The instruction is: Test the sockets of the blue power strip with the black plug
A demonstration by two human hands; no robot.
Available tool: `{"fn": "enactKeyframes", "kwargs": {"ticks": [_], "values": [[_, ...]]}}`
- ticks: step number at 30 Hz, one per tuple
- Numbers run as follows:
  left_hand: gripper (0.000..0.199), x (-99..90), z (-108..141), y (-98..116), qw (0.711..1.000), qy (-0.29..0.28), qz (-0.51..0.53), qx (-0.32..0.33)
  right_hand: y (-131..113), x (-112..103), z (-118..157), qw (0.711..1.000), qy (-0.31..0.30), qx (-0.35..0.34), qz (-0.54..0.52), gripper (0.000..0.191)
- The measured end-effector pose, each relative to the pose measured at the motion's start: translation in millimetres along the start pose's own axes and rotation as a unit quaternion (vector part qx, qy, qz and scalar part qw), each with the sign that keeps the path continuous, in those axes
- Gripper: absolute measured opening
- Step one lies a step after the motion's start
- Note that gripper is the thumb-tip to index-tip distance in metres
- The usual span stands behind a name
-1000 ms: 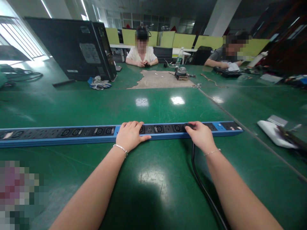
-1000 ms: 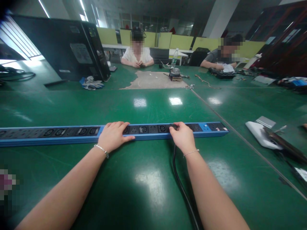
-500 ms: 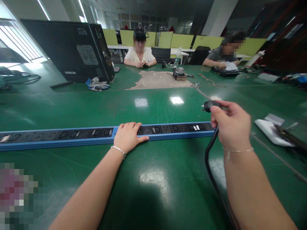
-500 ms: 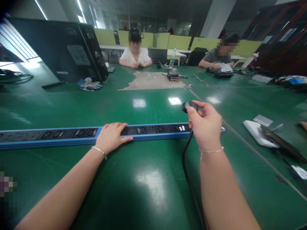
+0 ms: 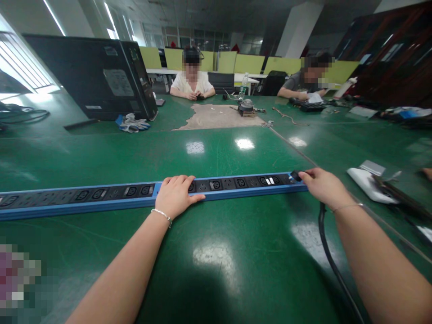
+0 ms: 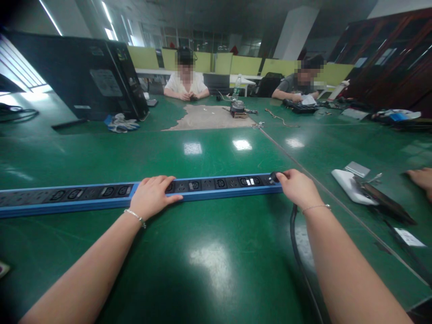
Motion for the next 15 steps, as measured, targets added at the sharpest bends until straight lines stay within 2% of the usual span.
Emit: {"fn": "enactKeyframes", "kwargs": {"ticks": [3,6,10,15], "values": [[0.068,-0.1,0,0,1.000,-0.002,0.000,0.000,-2,8,2,1.000,-0.020,0.018,-0.005,0.044],[0.067,0.2,0,0,1.000,-0.002,0.000,-0.003,-5,15,2,1.000,0.013,0.027,0.004,0.042],[0.066,0.7,0,0,1.000,0.001,-0.003,0.000,-10,21,-1,0.997,0.069,0.001,0.040,0.040],[0.067,0.4,-1,0,1.000,-0.001,-0.002,0.001,-13,20,-2,0.997,0.071,0.012,0.032,0.041]]}}
Point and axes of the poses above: each hand's wrist, its own z-axis away from the middle knuckle, its own x-axis out of the palm, y = z × x, the point moved 3 cm from there along -z, towards the middle knuckle, and after that the axes turned 2 degrees about y, right-handed, at the moved point
